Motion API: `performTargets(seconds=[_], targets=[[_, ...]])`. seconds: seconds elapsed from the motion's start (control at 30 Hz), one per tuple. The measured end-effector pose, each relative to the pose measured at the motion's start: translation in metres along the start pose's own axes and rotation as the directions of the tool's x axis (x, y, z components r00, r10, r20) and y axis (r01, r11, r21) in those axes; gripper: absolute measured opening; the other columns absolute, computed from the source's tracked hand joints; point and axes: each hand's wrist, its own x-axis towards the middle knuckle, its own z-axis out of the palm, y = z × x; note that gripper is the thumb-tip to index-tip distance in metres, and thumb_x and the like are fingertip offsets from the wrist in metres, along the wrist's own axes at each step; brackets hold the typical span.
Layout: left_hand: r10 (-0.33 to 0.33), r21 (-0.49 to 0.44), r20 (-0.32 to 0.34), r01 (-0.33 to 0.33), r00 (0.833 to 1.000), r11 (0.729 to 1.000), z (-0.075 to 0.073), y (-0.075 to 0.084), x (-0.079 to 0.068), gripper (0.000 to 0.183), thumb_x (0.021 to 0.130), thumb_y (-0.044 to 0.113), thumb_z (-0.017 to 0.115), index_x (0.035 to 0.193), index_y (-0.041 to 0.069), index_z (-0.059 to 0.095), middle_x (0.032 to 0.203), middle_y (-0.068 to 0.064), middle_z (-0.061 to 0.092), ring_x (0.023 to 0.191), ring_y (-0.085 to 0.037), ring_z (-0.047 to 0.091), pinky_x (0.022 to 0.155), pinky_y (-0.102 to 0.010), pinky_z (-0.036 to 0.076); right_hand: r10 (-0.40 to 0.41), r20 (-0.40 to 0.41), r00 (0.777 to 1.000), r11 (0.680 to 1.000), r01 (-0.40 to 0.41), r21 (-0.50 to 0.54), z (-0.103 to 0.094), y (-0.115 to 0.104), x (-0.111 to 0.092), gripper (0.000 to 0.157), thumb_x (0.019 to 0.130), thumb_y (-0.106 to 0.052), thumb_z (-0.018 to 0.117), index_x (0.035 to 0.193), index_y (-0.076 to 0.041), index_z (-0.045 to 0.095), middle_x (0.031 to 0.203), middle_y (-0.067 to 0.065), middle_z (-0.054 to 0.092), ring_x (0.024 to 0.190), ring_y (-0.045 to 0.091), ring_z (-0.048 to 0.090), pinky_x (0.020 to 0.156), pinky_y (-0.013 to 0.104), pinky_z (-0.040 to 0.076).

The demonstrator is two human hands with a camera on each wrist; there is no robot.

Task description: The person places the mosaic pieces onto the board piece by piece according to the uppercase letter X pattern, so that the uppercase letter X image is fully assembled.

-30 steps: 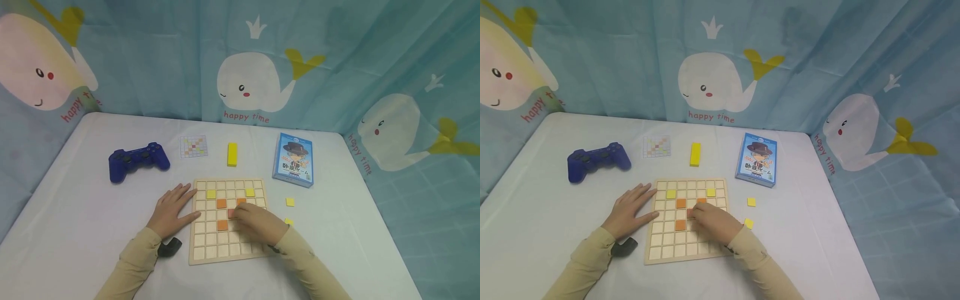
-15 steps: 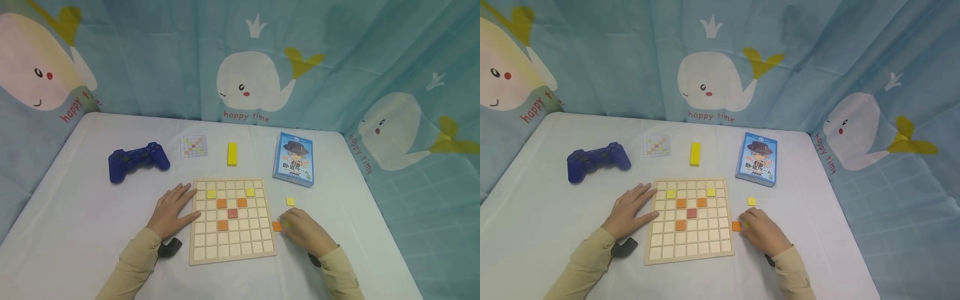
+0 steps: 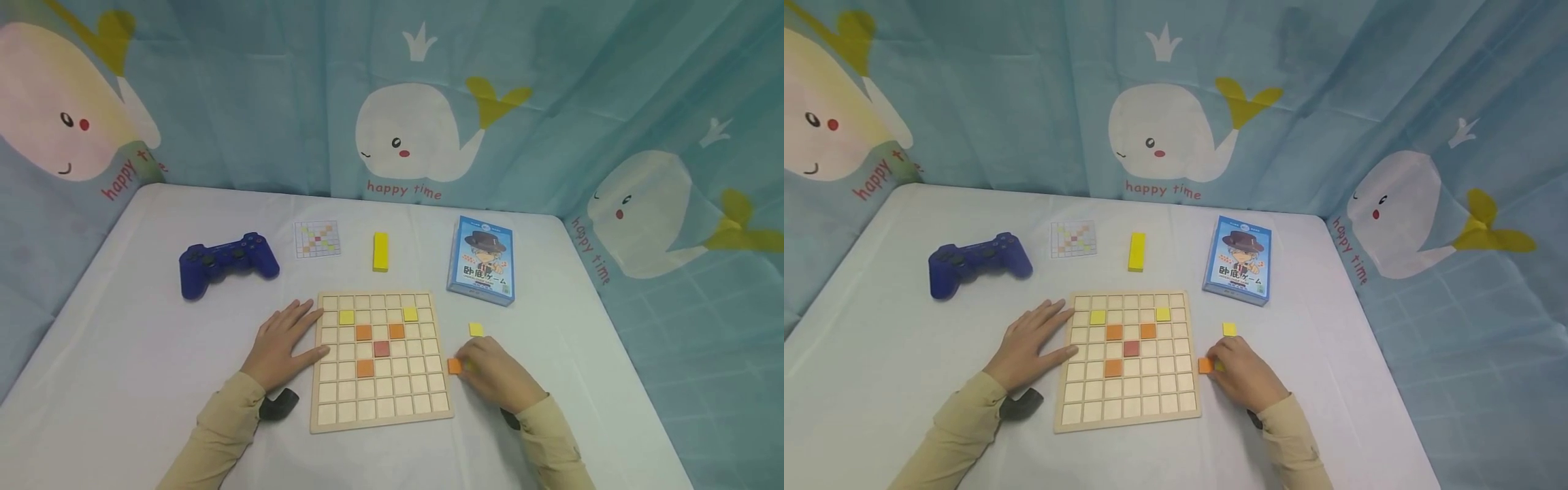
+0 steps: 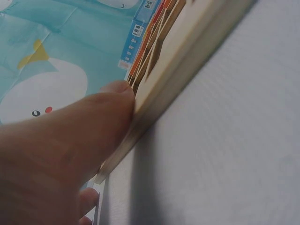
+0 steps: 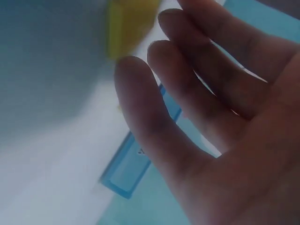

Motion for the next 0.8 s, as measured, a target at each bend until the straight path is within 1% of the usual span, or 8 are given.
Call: performTargets(seconds=[0.13,0.3,0.37,0.47,0.57,0.7,0.8], targets=[[-0.004,0.005,0.000,0.004,1.000,1.000,0.001,-0.001,0.000,0.072,0.086,0.051,0.064,0.145,0.016,0.042,0.155,-0.010,0.032,0.145,-0.034,0.020,0.118,-0.054,0.011,0.002,-0.002,1.000,1.000,-0.002,0.002,-0.006,-0.004,0.006,0.026,0.078,-0.011,0.079,0.101,-0.009,0.065,0.099,-0.001,0.064,0.094,0.014,0.058,0.084,0.031,0.054],[-0.005,0.001,0.002,0.005,1.000,1.000,0.001,-0.002,0.000,0.072,0.086,0.051,0.064,0.145,0.016,0.043,0.155,-0.010,0.032,0.145,-0.034,0.020,0.118,-0.054,0.011,-0.041,0.008,0.999,0.996,0.040,0.081,-0.010,-0.018,0.020,0.024,0.081,-0.015,0.077,0.102,-0.010,0.065,0.096,-0.003,0.065,0.091,0.010,0.061,0.082,0.028,0.054],[-0.005,-0.002,0.002,0.005,1.000,1.000,0.002,-0.002,0.000,0.072,0.086,0.051,0.064,0.145,0.015,0.043,0.155,-0.010,0.032,0.145,-0.034,0.020,0.118,-0.054,0.011,-0.064,0.027,0.998,0.994,0.061,0.091,-0.008,-0.024,0.026,0.023,0.083,-0.018,0.075,0.102,-0.011,0.065,0.095,-0.004,0.065,0.089,0.008,0.060,0.080,0.026,0.054],[-0.002,-0.003,-0.001,0.002,1.000,1.000,0.002,-0.002,0.000,0.072,0.086,0.051,0.064,0.145,0.015,0.043,0.154,-0.010,0.032,0.145,-0.034,0.020,0.118,-0.055,0.011,-0.083,0.076,0.994,0.993,0.077,0.087,-0.004,-0.033,0.034,0.022,0.086,-0.023,0.073,0.103,-0.012,0.065,0.093,-0.005,0.064,0.085,0.006,0.057,0.077,0.024,0.054],[0.002,-0.001,-0.004,-0.002,1.000,1.000,0.002,-0.001,0.000,0.072,0.086,0.050,0.064,0.145,0.015,0.043,0.154,-0.010,0.033,0.144,-0.034,0.021,0.118,-0.054,0.012,-0.111,0.123,0.986,0.991,0.101,0.088,-0.001,-0.040,0.042,0.023,0.086,-0.022,0.072,0.105,-0.011,0.065,0.093,-0.004,0.063,0.084,0.007,0.055,0.076,0.024,0.053],[0.002,0.005,-0.006,-0.002,1.000,1.000,0.002,-0.001,0.000,0.071,0.086,0.051,0.064,0.144,0.015,0.043,0.154,-0.010,0.033,0.144,-0.034,0.021,0.118,-0.054,0.012,-0.154,0.147,0.977,0.984,0.138,0.113,0.002,-0.047,0.048,0.026,0.085,-0.020,0.073,0.108,-0.008,0.065,0.094,-0.002,0.064,0.085,0.008,0.057,0.078,0.025,0.053],[0.000,0.005,-0.006,0.000,1.000,1.000,0.002,-0.001,0.000,0.072,0.086,0.051,0.064,0.145,0.016,0.043,0.154,-0.010,0.033,0.144,-0.034,0.021,0.118,-0.054,0.012,-0.159,0.157,0.975,0.985,0.147,0.089,0.005,-0.049,0.050,0.027,0.087,-0.023,0.071,0.109,-0.010,0.065,0.097,-0.003,0.065,0.088,0.008,0.058,0.081,0.024,0.053]])
